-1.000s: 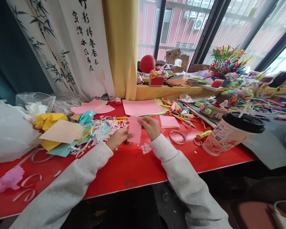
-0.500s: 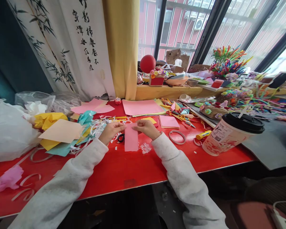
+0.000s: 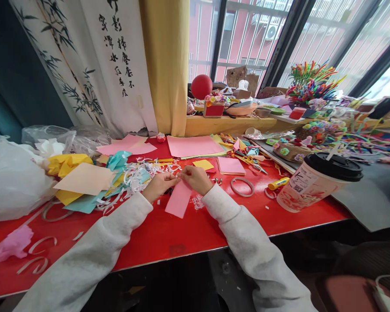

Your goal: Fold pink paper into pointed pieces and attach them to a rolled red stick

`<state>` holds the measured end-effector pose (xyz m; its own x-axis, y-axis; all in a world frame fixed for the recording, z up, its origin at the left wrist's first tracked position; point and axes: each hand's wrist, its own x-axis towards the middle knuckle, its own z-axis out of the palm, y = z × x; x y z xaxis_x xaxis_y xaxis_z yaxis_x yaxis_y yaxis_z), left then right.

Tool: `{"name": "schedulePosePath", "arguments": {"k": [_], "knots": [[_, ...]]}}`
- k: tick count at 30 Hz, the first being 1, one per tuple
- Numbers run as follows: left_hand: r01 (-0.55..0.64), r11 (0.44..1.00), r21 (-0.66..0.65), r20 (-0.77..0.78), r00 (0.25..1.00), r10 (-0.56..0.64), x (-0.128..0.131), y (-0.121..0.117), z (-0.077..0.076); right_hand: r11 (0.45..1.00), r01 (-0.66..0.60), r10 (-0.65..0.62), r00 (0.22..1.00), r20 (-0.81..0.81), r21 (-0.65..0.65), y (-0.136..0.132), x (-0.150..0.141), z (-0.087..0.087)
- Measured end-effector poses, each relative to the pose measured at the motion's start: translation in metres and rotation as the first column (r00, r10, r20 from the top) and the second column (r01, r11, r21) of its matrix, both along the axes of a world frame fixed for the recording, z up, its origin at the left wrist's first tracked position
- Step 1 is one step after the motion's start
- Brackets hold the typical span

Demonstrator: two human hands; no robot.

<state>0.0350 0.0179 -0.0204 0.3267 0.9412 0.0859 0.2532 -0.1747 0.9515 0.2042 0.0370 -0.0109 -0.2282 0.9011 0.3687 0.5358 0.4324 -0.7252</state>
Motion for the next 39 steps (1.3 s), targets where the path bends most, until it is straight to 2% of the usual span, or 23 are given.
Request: {"name": "schedulePosePath", "arguments": {"k": [2, 3, 4, 6, 7, 9, 11, 15, 18, 20, 24, 27, 32, 35, 39], "knots": [[0.040, 0.996, -0.080, 0.024, 0.999, -0.038, 0.002, -0.005, -0.002, 0.988, 0.149, -0.146, 0.986, -0.078, 0.040, 0.007, 0.016, 0.006], [0.061, 0.993, -0.103, 0.023, 0.998, -0.059, 0.004, -0.009, -0.003, 0.970, 0.241, -0.232, 0.957, -0.175, 0.030, 0.011, 0.024, 0.009], [0.075, 0.991, -0.108, 0.014, 0.997, -0.074, 0.006, -0.013, -0.003, 0.961, 0.275, -0.269, 0.917, -0.294, -0.022, 0.013, 0.032, 0.013], [0.081, 0.994, -0.075, -0.016, 0.997, -0.082, 0.011, -0.020, -0.003, 0.967, 0.248, -0.251, 0.895, -0.369, -0.057, 0.015, 0.038, 0.018], [0.067, 0.997, -0.047, -0.035, 0.997, -0.069, 0.013, -0.022, -0.002, 0.986, 0.140, -0.165, 0.910, -0.379, -0.093, 0.013, 0.037, 0.019], [0.014, 1.000, 0.015, -0.071, 0.997, -0.012, 0.016, -0.025, -0.001, 0.979, -0.122, 0.078, 0.964, -0.254, -0.161, 0.007, 0.027, 0.018], [-0.039, 0.997, 0.071, -0.073, 0.996, 0.044, 0.017, -0.024, -0.001, 0.964, -0.220, 0.213, 0.975, -0.063, -0.151, 0.000, 0.013, 0.014], [-0.112, 0.987, 0.116, -0.022, 0.993, 0.115, 0.015, -0.018, -0.005, 0.978, -0.194, 0.205, 0.959, 0.197, -0.077, -0.008, 0.000, 0.011], [-0.158, 0.981, 0.116, -0.032, 0.986, 0.162, 0.013, -0.015, -0.006, 0.977, -0.209, 0.215, 0.940, 0.264, -0.051, -0.008, 0.003, 0.012], [-0.129, 0.986, 0.106, -0.025, 0.991, 0.132, 0.011, -0.014, -0.006, 0.975, -0.220, 0.215, 0.938, 0.272, -0.013, -0.008, 0.006, 0.013], [-0.032, 0.996, 0.088, -0.053, 0.998, 0.037, 0.010, -0.013, -0.002, 0.987, -0.138, 0.115, 0.962, 0.248, 0.079, -0.007, 0.004, 0.012], [-0.024, 0.991, 0.131, -0.113, 0.993, 0.039, 0.011, -0.013, -0.002, 0.992, -0.039, 0.006, 0.967, 0.255, 0.124, -0.007, 0.000, 0.010], [-0.044, 0.986, 0.163, -0.188, 0.979, 0.075, 0.014, -0.016, -0.001, 0.980, 0.069, -0.130, 0.933, 0.336, 0.187, -0.004, 0.001, 0.008], [-0.018, 0.985, 0.170, -0.217, 0.975, 0.055, 0.017, -0.021, -0.002, 0.963, 0.163, -0.230, 0.911, 0.342, 0.215, 0.000, 0.007, 0.009], [0.020, 0.989, 0.145, -0.180, 0.984, 0.006, 0.018, -0.023, -0.004, 0.955, 0.201, -0.272, 0.888, 0.371, 0.219, 0.006, 0.014, 0.011]]}}
